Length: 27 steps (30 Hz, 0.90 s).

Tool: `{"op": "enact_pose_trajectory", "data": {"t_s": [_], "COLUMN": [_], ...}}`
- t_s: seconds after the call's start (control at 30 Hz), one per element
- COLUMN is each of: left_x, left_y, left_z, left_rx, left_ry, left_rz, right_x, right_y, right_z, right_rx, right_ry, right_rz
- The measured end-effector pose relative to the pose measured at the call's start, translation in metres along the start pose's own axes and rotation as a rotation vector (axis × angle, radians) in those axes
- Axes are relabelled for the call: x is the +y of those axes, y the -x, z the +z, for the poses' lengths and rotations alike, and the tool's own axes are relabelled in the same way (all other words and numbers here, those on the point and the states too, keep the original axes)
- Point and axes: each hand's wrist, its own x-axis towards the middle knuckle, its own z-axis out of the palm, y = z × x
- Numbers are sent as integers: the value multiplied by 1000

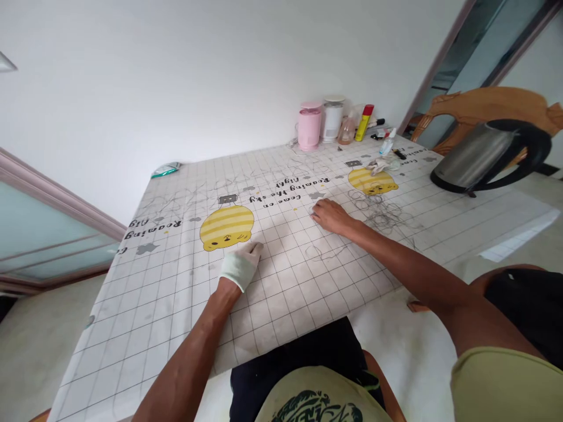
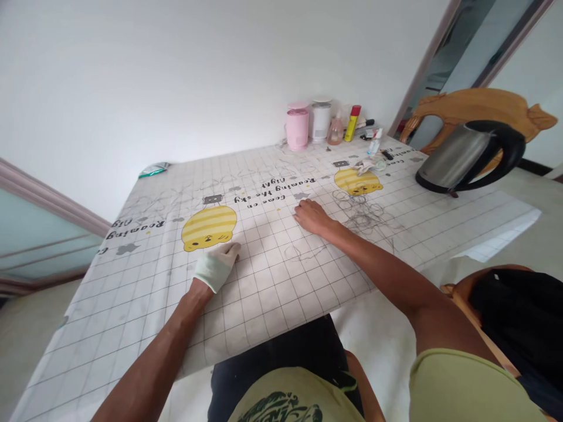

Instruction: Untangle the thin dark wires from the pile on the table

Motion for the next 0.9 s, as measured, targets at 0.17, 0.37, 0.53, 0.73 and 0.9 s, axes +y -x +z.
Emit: {"op": "enact_pose_trajectory", "data": {"t_s": [0.17, 0.37, 0.53, 0.73, 0.9], "left_x": [5, 9, 28, 51, 41], "left_y": [1, 5, 11, -3, -10], "left_z": [2, -2, -10, -17, -24], "left_rx": [10, 11, -126, -152, 28], "left_ry": [26, 179, 570, 887, 838], "left_rz": [-29, -86, -70, -64, 13], "right_x": [-18, -42, -78, -126, -130], "right_y": [11, 22, 24, 12, -6], "right_z": [7, 7, -12, -38, -33], "right_rx": [35, 168, 385, 556, 567], "right_ry": [28, 17, -46, -98, -251], "right_rz": [-63, -167, -203, -441, -546]}}
